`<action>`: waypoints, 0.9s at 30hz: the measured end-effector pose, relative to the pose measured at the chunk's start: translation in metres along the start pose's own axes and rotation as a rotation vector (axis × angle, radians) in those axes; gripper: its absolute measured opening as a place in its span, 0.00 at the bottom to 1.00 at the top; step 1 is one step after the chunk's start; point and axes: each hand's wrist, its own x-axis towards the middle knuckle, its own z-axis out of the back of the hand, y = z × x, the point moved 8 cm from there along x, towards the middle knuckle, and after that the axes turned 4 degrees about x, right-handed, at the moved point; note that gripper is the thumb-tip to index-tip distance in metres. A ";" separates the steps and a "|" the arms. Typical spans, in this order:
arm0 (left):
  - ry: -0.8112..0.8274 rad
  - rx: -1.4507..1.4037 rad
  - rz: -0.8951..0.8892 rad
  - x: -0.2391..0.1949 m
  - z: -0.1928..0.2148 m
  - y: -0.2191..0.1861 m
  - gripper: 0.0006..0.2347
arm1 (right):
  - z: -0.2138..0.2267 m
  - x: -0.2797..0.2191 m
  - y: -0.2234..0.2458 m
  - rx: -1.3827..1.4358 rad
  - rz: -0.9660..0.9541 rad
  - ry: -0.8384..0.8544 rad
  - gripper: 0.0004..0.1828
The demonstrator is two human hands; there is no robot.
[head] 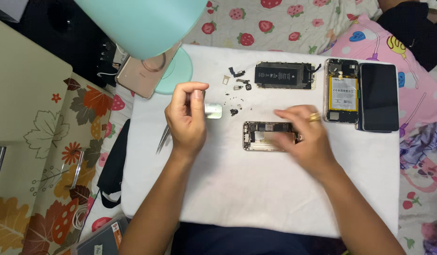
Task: The person uses a screwdriver to remove screws from a smartphone chassis and then places a logic board into the frame. The person handles small screws and internal components while working on a white surface.
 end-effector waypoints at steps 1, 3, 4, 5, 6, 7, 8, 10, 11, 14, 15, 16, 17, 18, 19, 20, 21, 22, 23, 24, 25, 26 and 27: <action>0.002 -0.001 0.002 -0.001 -0.001 0.002 0.09 | 0.005 0.002 0.004 -0.001 -0.003 0.000 0.28; -0.021 -0.194 0.033 -0.001 -0.001 0.007 0.14 | 0.033 0.006 0.006 0.136 -0.073 -0.226 0.09; -0.019 -0.195 0.031 -0.001 -0.001 0.008 0.14 | 0.030 0.001 -0.002 0.135 -0.073 -0.229 0.09; -0.016 -0.245 0.031 0.000 -0.002 0.009 0.14 | 0.032 -0.005 -0.015 0.240 -0.114 -0.303 0.14; -0.011 -0.298 0.037 -0.001 -0.005 0.011 0.14 | 0.034 -0.013 -0.028 0.342 -0.161 -0.376 0.20; -0.005 -0.300 0.041 -0.002 -0.005 0.008 0.14 | 0.032 -0.014 -0.035 0.339 -0.167 -0.378 0.20; -0.029 -0.235 0.010 -0.001 -0.003 0.002 0.14 | 0.030 -0.014 -0.042 0.384 -0.163 -0.390 0.17; -0.049 -0.169 -0.022 0.002 0.003 -0.007 0.14 | 0.024 -0.013 -0.054 0.430 -0.160 -0.405 0.16; -0.043 -0.049 -0.081 0.005 0.006 -0.016 0.16 | 0.020 -0.012 -0.059 0.394 -0.167 -0.417 0.14; -0.015 0.062 -0.088 0.005 0.006 -0.008 0.22 | 0.012 -0.007 -0.069 0.359 -0.234 -0.402 0.12; 0.007 0.050 -0.035 0.004 0.004 0.002 0.23 | 0.010 -0.006 -0.073 0.357 -0.294 -0.374 0.10; 0.002 0.049 -0.036 0.003 0.002 0.002 0.23 | 0.012 -0.005 -0.070 0.356 -0.289 -0.372 0.10; -0.022 0.061 -0.026 0.002 0.002 0.002 0.21 | 0.015 -0.004 -0.066 0.308 -0.297 -0.361 0.09; -0.045 0.075 -0.019 0.003 0.003 0.002 0.20 | 0.016 -0.003 -0.063 0.261 -0.305 -0.353 0.09; -0.048 0.076 -0.023 0.002 0.004 0.003 0.20 | 0.015 -0.003 -0.062 0.262 -0.300 -0.354 0.09; -0.053 0.076 -0.038 0.002 0.004 0.004 0.17 | 0.016 -0.004 -0.063 0.262 -0.298 -0.372 0.09; -0.057 0.075 -0.053 0.001 0.004 0.005 0.15 | 0.017 -0.005 -0.063 0.263 -0.295 -0.389 0.10; -0.058 0.075 -0.054 0.000 0.004 0.007 0.15 | 0.017 -0.006 -0.062 0.262 -0.294 -0.389 0.10; -0.044 0.122 -0.056 -0.001 0.003 0.008 0.15 | 0.018 -0.007 -0.062 0.266 -0.313 -0.393 0.10; -0.038 0.165 -0.066 0.000 0.002 0.008 0.14 | 0.020 -0.003 -0.062 0.267 -0.321 -0.398 0.10; -0.047 0.160 -0.074 0.000 0.002 0.004 0.14 | 0.020 -0.006 -0.060 0.264 -0.308 -0.400 0.10; -0.026 0.190 -0.058 0.001 0.001 0.002 0.13 | 0.019 -0.005 -0.061 0.267 -0.335 -0.392 0.10; -0.006 0.219 -0.041 0.003 0.001 0.001 0.12 | 0.017 -0.004 -0.063 0.270 -0.362 -0.384 0.11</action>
